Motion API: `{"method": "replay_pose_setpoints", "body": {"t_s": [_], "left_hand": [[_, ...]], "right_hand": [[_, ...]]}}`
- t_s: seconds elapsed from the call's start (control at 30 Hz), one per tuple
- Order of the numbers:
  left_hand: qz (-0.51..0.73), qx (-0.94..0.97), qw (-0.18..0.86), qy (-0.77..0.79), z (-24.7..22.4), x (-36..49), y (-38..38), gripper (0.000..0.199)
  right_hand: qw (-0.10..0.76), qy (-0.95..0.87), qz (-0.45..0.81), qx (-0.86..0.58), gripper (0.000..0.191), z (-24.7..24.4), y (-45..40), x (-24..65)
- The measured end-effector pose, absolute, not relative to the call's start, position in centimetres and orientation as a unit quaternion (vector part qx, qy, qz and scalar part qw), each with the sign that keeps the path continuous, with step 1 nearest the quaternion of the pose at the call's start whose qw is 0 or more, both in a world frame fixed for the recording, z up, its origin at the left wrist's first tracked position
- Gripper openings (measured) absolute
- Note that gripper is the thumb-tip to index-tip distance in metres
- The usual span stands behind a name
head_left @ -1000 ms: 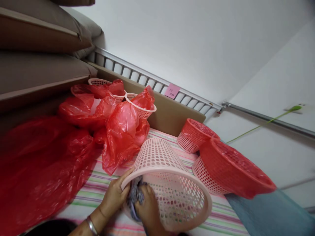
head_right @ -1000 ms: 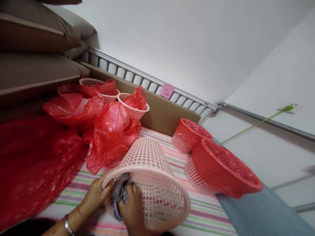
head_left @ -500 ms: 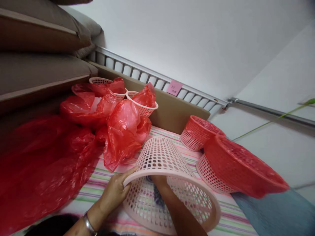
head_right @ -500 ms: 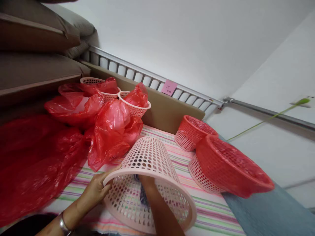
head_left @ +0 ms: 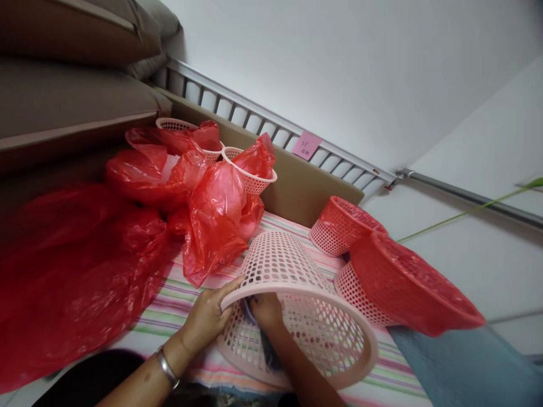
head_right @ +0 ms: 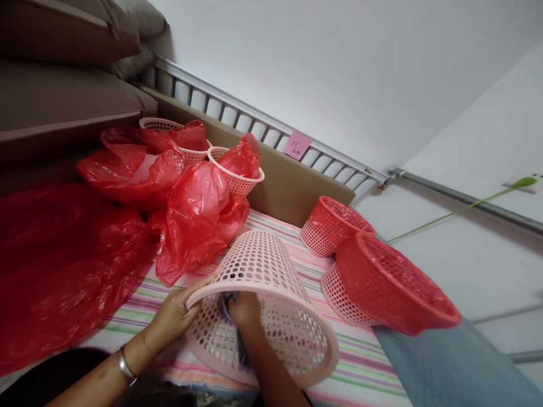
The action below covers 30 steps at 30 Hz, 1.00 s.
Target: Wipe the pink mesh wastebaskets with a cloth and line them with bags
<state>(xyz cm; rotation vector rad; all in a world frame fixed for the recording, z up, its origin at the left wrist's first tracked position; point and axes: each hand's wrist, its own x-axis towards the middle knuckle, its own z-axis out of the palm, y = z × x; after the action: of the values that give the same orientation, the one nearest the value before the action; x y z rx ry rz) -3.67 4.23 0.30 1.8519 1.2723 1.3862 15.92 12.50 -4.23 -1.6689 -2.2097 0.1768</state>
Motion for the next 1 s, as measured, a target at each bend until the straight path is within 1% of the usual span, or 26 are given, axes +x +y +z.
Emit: {"method": "replay_pose_setpoints", "body": {"t_s": [0.1,0.2,0.27,0.33,0.47,0.57,0.63,0.73,0.9,1.0], "left_hand": [[0.502,0.68,0.25,0.473,0.2,-3.8,4.0,0.063],[0.503,0.68,0.245,0.474,0.6,-4.1,3.5,0.059],[0.512,0.679,0.229,0.475,0.9,-4.6,3.2,0.057],[0.526,0.671,0.205,0.482,1.2,-5.5,2.9,0.053],[0.546,0.646,0.169,0.506,1.5,-7.7,2.3,0.052],[0.558,0.639,0.155,0.507,1.5,-8.2,1.9,0.05],[0.546,0.627,0.178,0.526,1.4,-7.7,1.6,0.051],[0.502,0.592,0.249,0.579,0.5,-6.5,1.3,0.055],[0.458,0.555,0.405,0.565,-1.6,-5.9,1.1,0.042],[0.464,0.548,0.415,0.558,-1.9,-6.3,0.8,0.031]], "right_hand": [[0.15,-0.811,0.054,-0.563,0.045,-4.8,7.0,15.8],[0.129,-0.825,0.064,-0.547,0.042,-4.6,2.7,15.6],[0.126,-0.829,0.09,-0.537,0.041,-3.7,1.6,15.4],[0.14,-0.828,0.1,-0.534,0.04,-2.5,2.3,15.1],[0.202,-0.799,0.059,-0.563,0.042,-1.1,6.6,14.1],[0.182,-0.791,0.038,-0.583,0.048,-2.3,9.5,13.1],[0.156,-0.788,0.03,-0.595,0.05,-3.7,10.3,12.7],[0.149,-0.784,0.028,-0.602,0.046,-5.2,10.5,12.7],[0.154,-0.791,0.034,-0.591,0.042,-5.0,11.8,13.2],[0.181,-0.797,0.045,-0.574,0.035,-4.4,14.2,13.2]]}}
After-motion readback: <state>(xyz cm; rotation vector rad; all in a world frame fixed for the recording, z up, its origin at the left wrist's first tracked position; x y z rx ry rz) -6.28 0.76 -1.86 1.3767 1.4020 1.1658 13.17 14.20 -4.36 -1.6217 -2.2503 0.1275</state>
